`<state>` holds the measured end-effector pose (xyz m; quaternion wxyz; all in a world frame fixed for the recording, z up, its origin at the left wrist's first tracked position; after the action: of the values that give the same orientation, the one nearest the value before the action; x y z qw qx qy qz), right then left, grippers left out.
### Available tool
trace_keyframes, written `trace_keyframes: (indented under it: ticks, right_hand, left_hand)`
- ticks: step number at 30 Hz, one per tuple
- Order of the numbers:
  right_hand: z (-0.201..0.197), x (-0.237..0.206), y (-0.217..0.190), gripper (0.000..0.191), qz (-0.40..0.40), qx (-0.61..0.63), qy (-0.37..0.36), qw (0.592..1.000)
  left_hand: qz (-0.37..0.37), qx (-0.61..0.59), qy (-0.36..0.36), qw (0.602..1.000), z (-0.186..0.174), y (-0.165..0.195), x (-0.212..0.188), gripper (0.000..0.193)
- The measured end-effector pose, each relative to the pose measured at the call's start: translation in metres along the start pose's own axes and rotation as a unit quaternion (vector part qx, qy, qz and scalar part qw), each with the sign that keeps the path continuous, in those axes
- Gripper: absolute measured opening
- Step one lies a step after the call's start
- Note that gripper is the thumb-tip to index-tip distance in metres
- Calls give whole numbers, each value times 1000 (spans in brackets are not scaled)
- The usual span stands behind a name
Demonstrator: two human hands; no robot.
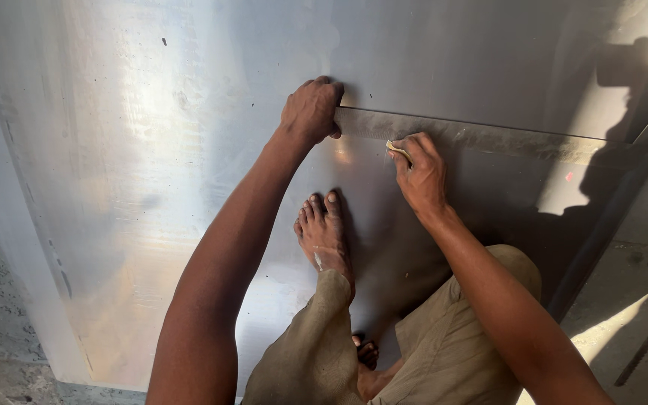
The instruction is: The person uses a square ruler and a piece of chalk to draw marking lines on a large metal sheet.
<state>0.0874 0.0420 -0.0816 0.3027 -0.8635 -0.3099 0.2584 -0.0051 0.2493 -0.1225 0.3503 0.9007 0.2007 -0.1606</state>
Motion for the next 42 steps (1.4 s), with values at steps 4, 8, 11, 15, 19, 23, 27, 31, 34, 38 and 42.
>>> trace_keyframes:
  ticks: [4,8,11,15,19,23,27,31,34,38,42]
  right_hand:
    - [6,10,7,0,76,-45,-73,993]
    - [7,11,6,2,75,-41,-79,993]
    - [6,6,5,4,55,-28,-68,996]
    - [5,2,6,8,32,-16,-22,999]
    - [9,3,10,4,47,-17,-33,998]
    - [10,10,8,3,81,-73,-68,992]
    - [6,5,3,6,159,-47,-140,976]
    - [14,-19,8,14,201,-192,-374,885]
    - [-3,-5,0,15,146,-53,-142,978]
    - [-4,-1,-2,11,70,40,14,997]
    - [2,0,4,8,42,22,3,999]
  left_hand:
    - [5,7,8,1000,0,1,-1,55]
    - [8,8,20,1000,-4,2,-3,51]
    - [16,3,22,1000,-6,4,-3,53]
    - [2,6,10,1000,-2,2,0,52]
    - [5,1,20,1000,3,-1,0,53]
    - [4,3,17,1000,3,-2,-1,53]
    - [29,1,38,999,-8,5,-1,52]
    - [7,-8,-5,1000,-7,5,-4,52]
    - [10,-20,1,1000,-6,4,-6,54]
    - [36,-11,31,999,-6,4,-3,53]
    - [20,-4,15,1000,-2,2,-2,54]
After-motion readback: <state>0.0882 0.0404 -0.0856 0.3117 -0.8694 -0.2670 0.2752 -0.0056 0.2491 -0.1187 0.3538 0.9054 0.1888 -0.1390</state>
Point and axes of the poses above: each hand's wrist, its own x-axis towards the middle knuckle, its own z-axis out of the palm, y = z × x, the point moved 5 cm from there along x, towards the middle knuckle, and after that the axes turned 15 degrees about z, right-handed, at the moved point
